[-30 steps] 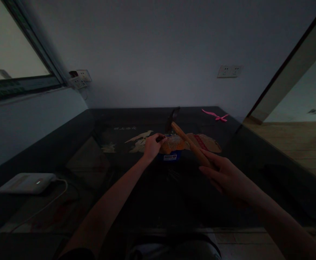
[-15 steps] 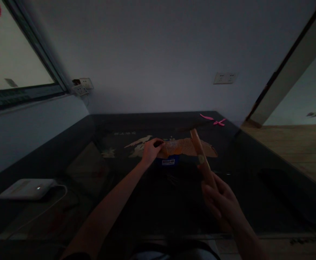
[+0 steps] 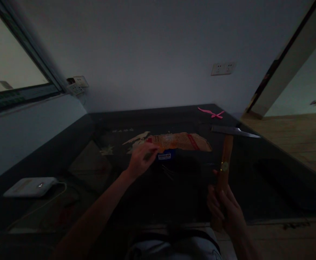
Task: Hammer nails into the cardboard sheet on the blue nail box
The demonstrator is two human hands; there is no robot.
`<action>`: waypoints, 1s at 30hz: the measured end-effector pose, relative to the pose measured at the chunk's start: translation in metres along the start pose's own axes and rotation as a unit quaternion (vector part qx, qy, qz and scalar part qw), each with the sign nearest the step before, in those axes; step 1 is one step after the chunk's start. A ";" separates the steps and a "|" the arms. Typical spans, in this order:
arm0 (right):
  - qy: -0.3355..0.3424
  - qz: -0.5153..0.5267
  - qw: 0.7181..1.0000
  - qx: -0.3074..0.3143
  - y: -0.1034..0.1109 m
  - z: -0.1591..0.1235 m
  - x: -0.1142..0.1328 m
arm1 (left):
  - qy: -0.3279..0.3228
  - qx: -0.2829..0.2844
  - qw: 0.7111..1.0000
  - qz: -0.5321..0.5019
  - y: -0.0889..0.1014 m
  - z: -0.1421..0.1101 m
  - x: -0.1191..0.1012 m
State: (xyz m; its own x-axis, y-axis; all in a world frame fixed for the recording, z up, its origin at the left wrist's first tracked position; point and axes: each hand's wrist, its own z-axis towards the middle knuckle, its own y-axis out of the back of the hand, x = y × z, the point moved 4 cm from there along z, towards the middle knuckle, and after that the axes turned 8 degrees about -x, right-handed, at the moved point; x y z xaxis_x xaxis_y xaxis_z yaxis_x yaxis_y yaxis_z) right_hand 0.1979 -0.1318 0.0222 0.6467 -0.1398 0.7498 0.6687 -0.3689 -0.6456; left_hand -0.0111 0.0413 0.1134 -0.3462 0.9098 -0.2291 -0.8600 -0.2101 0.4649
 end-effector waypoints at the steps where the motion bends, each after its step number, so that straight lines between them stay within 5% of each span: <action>1: -0.002 0.001 1.000 -0.007 0.001 -0.001 -0.001 | -0.042 0.060 0.997 0.001 -0.005 -0.010 -0.008; 5: -0.003 0.007 0.999 -0.033 0.005 -0.003 -0.005 | -0.079 0.268 0.959 0.040 -0.035 -0.043 -0.018; 9: -0.013 -0.010 0.999 -0.045 0.006 -0.002 -0.006 | -0.086 0.333 0.935 0.086 -0.062 -0.052 -0.012; 19: -0.017 -0.022 0.997 -0.067 0.010 -0.003 -0.006 | -0.188 0.339 0.911 0.140 -0.079 -0.054 -0.007; 30: -0.029 -0.044 0.996 -0.073 0.004 -0.005 -0.003 | -0.163 0.217 0.958 0.086 -0.054 -0.042 -0.012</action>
State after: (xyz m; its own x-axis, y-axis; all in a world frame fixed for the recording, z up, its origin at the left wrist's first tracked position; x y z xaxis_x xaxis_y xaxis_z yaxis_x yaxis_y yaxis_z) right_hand 0.1970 -0.1375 0.0186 0.6112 -0.0495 0.7899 0.6656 -0.5078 -0.5469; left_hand 0.0230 0.0268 0.0548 -0.2728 0.9532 0.1303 -0.5384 -0.2635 0.8005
